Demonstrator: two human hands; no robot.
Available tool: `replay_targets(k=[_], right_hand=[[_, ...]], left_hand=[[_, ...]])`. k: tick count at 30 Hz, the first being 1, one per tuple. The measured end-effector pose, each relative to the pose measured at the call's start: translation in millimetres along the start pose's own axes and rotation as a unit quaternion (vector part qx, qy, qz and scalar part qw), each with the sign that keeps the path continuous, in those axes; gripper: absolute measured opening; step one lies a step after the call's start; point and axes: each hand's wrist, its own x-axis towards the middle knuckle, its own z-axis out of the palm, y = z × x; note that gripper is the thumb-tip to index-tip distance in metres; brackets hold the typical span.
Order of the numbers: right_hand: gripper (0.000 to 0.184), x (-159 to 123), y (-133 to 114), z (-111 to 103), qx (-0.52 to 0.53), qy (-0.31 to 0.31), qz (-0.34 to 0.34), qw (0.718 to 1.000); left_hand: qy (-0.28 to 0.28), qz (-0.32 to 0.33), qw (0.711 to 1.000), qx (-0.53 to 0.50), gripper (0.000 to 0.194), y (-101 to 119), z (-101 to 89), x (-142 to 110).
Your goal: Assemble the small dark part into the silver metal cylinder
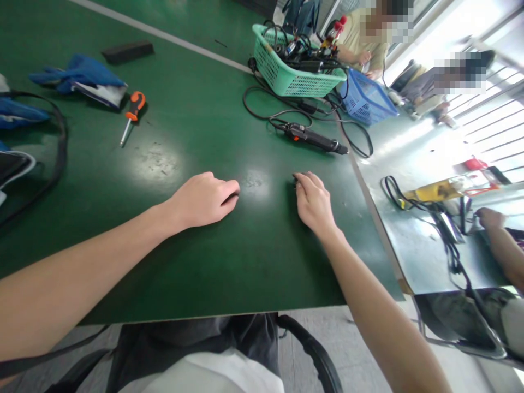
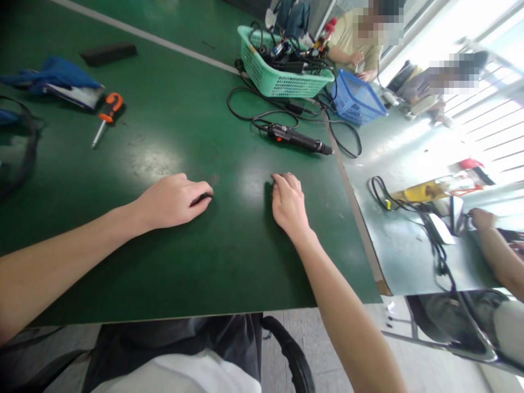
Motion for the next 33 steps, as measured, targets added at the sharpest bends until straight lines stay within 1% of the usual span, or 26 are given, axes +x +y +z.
replay_targets(k=[2, 4, 7, 9, 11, 14, 17, 20, 23, 25, 27, 29, 33], right_hand=[[0.038, 7, -29, 17, 0.022, -0.005, -0.022, 1.0], [0.039, 14, -58, 35, 0.035, -0.013, -0.032, 0.999], [0.041, 23, -97, 57, 0.049, -0.027, -0.031, 0.998], [0.041, 28, -114, 65, 0.053, -0.043, -0.029, 0.997], [0.041, 31, -123, 67, 0.055, -0.058, -0.024, 0.997], [0.041, 35, -127, 59, 0.073, -0.065, -0.029, 0.995], [0.043, 38, -122, 44, 0.109, -0.053, -0.061, 0.991], [0.044, 35, -110, 30, 0.121, -0.026, -0.076, 0.989], [0.036, 24, -96, 20, 0.114, 0.016, -0.075, 0.991], [0.029, 15, -91, 17, 0.105, 0.044, -0.073, 0.991], [0.025, 8, -89, 16, 0.094, 0.058, -0.074, 0.991], [0.022, 4, -91, 17, 0.087, 0.052, -0.081, 0.992], [0.024, 4, -95, 22, 0.091, 0.015, -0.101, 0.991]], left_hand=[[0.021, -0.026, 0.999, 0.003, 0.027, 2, -0.9, -1], [0.056, -0.07, 0.996, 0.001, 0.029, 2, -2.1, -2], [0.103, -0.131, 0.986, -0.015, 0.031, 1, -3.7, -2], [0.111, -0.149, 0.982, -0.026, 0.031, 0, -4.6, -2], [0.104, -0.151, 0.983, -0.029, 0.031, -1, -5.1, -2], [0.093, -0.142, 0.985, -0.015, 0.031, -1, -5.3, -2], [0.087, -0.133, 0.987, 0.002, 0.03, -1, -5.5, -2], [0.078, -0.134, 0.988, 0.013, 0.03, -1, -5.4, -2], [0.062, -0.131, 0.989, 0.017, 0.029, -1, -5.2, -1], [0.054, -0.105, 0.993, 0.008, 0.029, -1, -5.3, 0], [0.045, -0.074, 0.996, -0.003, 0.03, -1, -5.6, 0], [0.042, -0.054, 0.998, -0.01, 0.032, -1, -5.6, 1], [0.041, -0.048, 0.998, -0.01, 0.037, -3, -4.4, 3]])
